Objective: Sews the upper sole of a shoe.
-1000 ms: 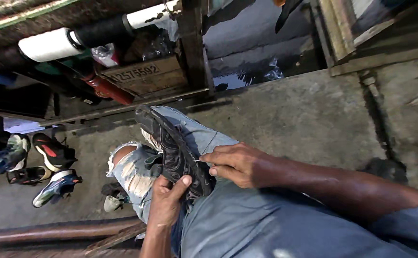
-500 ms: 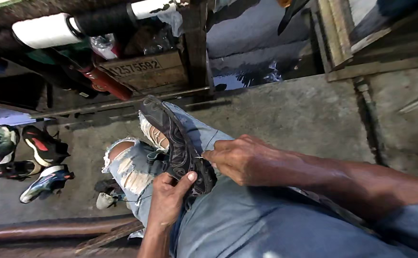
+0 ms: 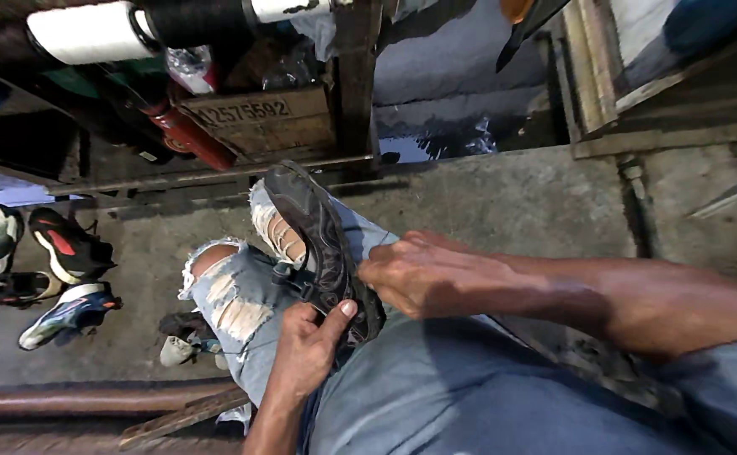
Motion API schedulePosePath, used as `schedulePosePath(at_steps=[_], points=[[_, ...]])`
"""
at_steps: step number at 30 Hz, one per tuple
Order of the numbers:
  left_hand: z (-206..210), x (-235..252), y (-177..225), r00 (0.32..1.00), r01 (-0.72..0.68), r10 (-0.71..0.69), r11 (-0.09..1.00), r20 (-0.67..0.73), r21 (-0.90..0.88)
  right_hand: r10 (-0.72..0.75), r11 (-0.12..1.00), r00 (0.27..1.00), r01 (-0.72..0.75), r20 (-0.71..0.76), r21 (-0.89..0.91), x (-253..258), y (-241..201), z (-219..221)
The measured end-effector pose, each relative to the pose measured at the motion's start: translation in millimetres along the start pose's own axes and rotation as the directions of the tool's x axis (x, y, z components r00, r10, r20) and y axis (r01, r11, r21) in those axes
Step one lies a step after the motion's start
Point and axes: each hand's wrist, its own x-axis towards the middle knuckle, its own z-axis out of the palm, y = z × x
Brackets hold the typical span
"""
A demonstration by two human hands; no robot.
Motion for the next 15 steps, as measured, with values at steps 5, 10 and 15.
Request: schedulePosePath(at_steps=[5,10,15], points=[[-1.5,4.7,-1.8,1.0,-0.003,0.003,0.999,0.001,-0.037,-0.013,0.999,0.999,0.011,0.046,0.042,12.9,1.4,-4.7],[-8.4,-3.7,0.7,1.0,-0.004,0.003,0.998,-0.018,-0.057,-0.046,0.997,0.998,0.043,0.037,0.069,12.8,-1.7,-11.0],[-40.9,-32.8,25.1,0.993,0.118,-0.119,0.908,-0.023,0.403,-0.005,0.995,1.0,0.003,0.019,0.096,8.8,8.6,-8.9]])
